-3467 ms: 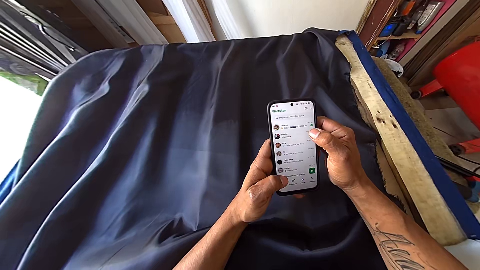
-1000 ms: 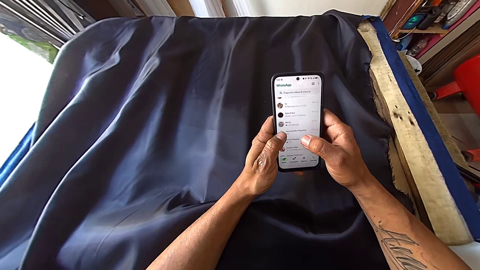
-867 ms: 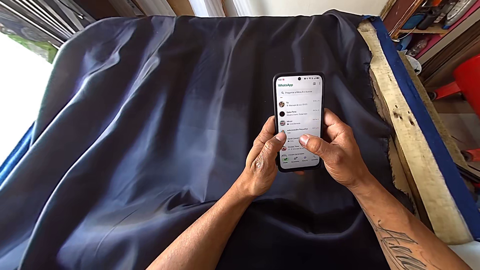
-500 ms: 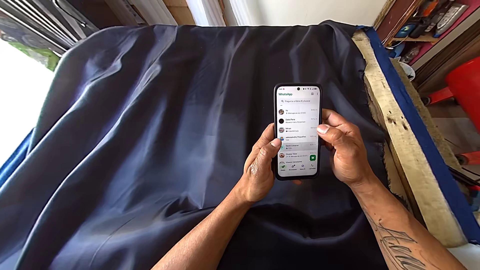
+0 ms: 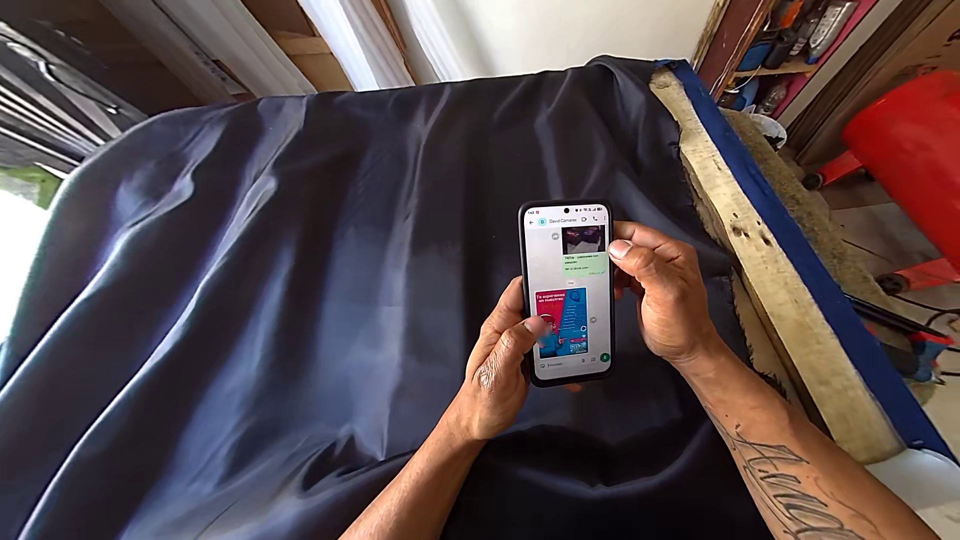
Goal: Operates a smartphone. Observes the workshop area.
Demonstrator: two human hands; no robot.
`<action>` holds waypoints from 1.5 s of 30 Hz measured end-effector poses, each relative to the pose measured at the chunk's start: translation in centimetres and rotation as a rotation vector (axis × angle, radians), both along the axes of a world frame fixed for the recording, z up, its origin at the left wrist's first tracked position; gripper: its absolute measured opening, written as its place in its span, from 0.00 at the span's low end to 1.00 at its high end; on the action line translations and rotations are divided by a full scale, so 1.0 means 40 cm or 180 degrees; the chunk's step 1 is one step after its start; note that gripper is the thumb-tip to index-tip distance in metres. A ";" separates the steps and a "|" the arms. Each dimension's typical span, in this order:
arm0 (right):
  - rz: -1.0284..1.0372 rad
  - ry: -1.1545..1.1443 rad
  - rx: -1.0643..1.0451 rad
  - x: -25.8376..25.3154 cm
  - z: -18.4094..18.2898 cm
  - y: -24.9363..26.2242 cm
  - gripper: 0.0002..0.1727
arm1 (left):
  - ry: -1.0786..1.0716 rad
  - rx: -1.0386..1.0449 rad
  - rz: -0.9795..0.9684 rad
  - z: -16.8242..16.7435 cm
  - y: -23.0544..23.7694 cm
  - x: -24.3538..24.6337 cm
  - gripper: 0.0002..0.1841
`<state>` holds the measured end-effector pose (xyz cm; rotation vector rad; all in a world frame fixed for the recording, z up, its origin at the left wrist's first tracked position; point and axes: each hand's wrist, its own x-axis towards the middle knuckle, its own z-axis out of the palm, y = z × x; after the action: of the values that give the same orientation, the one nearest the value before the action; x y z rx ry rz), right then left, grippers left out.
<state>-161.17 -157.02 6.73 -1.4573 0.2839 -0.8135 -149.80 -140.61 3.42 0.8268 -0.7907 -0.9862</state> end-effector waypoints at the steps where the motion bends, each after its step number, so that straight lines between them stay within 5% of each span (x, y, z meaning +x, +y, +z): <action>1: -0.0008 -0.0011 0.0020 0.000 -0.001 -0.001 0.18 | -0.0019 -0.0006 -0.0010 -0.001 0.000 0.000 0.21; 19: -0.0121 0.0000 -0.0115 -0.002 -0.003 -0.015 0.20 | -0.0103 -0.0029 -0.0099 -0.002 -0.002 -0.005 0.22; 32: -0.0544 0.0317 -0.0270 0.013 -0.006 -0.033 0.18 | -0.0794 0.0117 -0.0035 -0.012 -0.007 -0.012 0.23; 38: -0.0170 0.0243 -0.0275 -0.012 -0.010 -0.018 0.28 | -0.0586 0.0029 0.0047 -0.017 -0.008 -0.004 0.23; 45: -0.0063 0.0427 -0.0582 0.005 -0.007 0.001 0.21 | 0.0018 -0.0357 0.0244 -0.013 -0.006 0.030 0.21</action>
<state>-160.98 -157.00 6.46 -1.6866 0.3325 -0.7747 -148.60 -140.83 2.92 0.7517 -0.7966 -0.8683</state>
